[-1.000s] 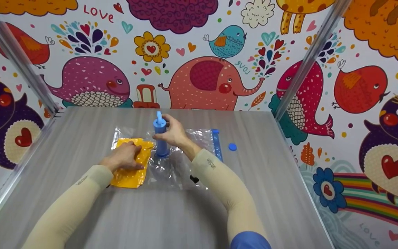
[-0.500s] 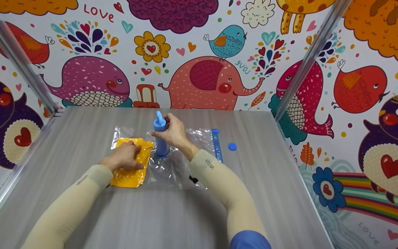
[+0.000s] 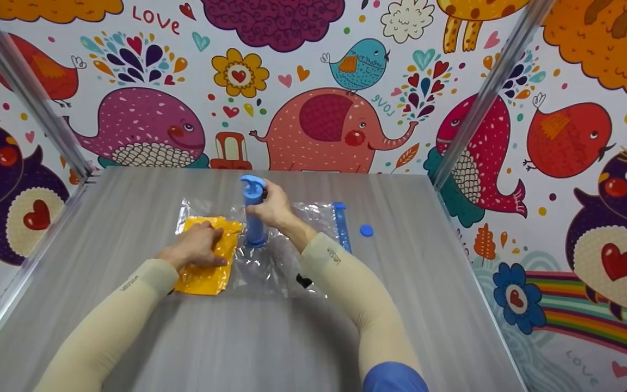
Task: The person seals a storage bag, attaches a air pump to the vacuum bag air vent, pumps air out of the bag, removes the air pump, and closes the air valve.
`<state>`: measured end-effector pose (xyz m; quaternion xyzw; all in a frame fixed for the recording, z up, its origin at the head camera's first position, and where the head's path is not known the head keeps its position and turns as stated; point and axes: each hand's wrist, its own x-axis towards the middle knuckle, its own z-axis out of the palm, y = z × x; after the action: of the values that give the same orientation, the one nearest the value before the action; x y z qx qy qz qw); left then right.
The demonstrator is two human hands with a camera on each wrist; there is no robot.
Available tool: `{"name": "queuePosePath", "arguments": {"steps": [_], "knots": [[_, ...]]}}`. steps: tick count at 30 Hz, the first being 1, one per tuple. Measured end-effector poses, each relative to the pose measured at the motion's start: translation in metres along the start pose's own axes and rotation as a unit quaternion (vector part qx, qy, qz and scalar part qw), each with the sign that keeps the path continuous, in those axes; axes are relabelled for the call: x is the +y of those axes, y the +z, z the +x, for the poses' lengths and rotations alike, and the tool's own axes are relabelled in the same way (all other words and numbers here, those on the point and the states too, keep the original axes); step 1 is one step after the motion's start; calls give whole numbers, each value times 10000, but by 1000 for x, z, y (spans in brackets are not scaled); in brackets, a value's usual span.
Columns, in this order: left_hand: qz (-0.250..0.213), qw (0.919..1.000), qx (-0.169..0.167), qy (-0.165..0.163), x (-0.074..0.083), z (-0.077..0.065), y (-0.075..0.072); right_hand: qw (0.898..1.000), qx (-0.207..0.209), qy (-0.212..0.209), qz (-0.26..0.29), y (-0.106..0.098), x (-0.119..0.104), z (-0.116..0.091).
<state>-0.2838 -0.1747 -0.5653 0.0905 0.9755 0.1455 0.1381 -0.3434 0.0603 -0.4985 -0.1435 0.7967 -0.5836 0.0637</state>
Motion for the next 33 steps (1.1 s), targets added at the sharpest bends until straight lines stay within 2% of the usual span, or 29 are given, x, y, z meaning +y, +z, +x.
{"name": "queuePosePath", "arguments": {"steps": [6, 10, 14, 18, 23, 27, 33], "knots": [[-99, 9999, -6, -102, 1, 0, -1, 10000, 20, 16, 25, 1, -1, 0], [-176, 9998, 3, -137, 1, -1, -1, 9976, 293, 89, -620, 3, -3, -1], [-193, 9997, -44, -171, 0, 1, 0, 9896, 625, 195, -1278, 7, -2, -2], [-33, 9999, -26, -99, -1, 3, 2, 9861, 789, 315, -1425, 9, 0, -3], [61, 10000, 44, -17, -1, 2, 1, 9903, 761, 175, -1154, 7, 3, -4], [12, 10000, 40, -5, 0, 0, 1, 9962, 550, 12, -671, 7, 5, -3], [-23, 10000, -4, -54, 0, 1, 1, 9995, 275, 42, -131, 9, 8, -3]]}}
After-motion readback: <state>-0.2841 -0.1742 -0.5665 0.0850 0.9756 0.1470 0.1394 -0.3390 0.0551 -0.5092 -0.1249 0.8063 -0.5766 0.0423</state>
